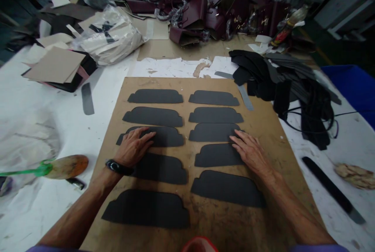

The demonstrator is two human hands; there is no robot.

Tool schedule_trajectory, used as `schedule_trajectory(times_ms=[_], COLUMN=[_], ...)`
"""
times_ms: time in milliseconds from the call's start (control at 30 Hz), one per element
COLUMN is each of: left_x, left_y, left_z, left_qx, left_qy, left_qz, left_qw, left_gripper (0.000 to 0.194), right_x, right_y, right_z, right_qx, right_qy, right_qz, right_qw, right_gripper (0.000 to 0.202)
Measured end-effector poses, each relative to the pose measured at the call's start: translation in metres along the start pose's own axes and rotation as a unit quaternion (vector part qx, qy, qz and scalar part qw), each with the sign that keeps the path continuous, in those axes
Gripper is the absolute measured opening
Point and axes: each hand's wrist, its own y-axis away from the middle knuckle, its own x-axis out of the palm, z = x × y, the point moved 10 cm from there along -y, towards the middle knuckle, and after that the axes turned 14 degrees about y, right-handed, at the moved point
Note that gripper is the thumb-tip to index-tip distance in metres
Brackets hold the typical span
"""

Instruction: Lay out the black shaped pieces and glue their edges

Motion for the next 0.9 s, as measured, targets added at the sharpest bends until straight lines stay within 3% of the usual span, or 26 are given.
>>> schedule_trajectory(times_ms=[133, 267, 400, 533, 633, 733, 800, 900], left_x=[-0.010, 0.010, 0.028, 0.024, 0.018, 0.025, 0.033, 0.041], left_y=[0.049, 0.097, 0.100, 0.102, 0.125, 0.156, 0.169, 0.172], left_z=[-0.027, -0.056, -0.061, -0.062, -0.071, -0.088, -0.099, -0.103], left_qx=[0.037, 0.053, 0.042, 0.044, 0.046, 0.056, 0.064, 0.069], left_qy=[0.039, 0.052, -0.002, 0.005, 0.025, 0.021, 0.001, -0.034], left_qz=[-0.024, 0.010, 0.022, 0.003, -0.014, -0.002, 0.006, 0.005], left_qw=[0.998, 0.997, 0.999, 0.999, 0.999, 0.998, 0.998, 0.997], left_gripper=[0.035, 0.031, 0.035, 0.037, 0.033, 0.029, 0.030, 0.033], right_x=[-0.010, -0.005, -0.005, -0.024, -0.034, -0.032, -0.025, -0.018], right_y=[0.042, 0.068, 0.064, 0.082, 0.120, 0.152, 0.159, 0.149], right_z=[0.012, 0.025, 0.026, 0.030, 0.045, 0.059, 0.063, 0.062], right_qx=[-0.008, -0.017, -0.009, 0.003, -0.003, -0.010, -0.010, -0.001], right_qy=[-0.005, 0.000, 0.005, -0.018, -0.043, -0.041, -0.031, -0.038], right_qz=[0.007, 0.002, -0.004, -0.005, -0.002, -0.011, -0.016, -0.016], right_qw=[1.000, 1.000, 1.000, 1.000, 0.999, 0.999, 0.999, 0.999], right_gripper=[0.032, 0.031, 0.031, 0.031, 0.030, 0.029, 0.028, 0.028])
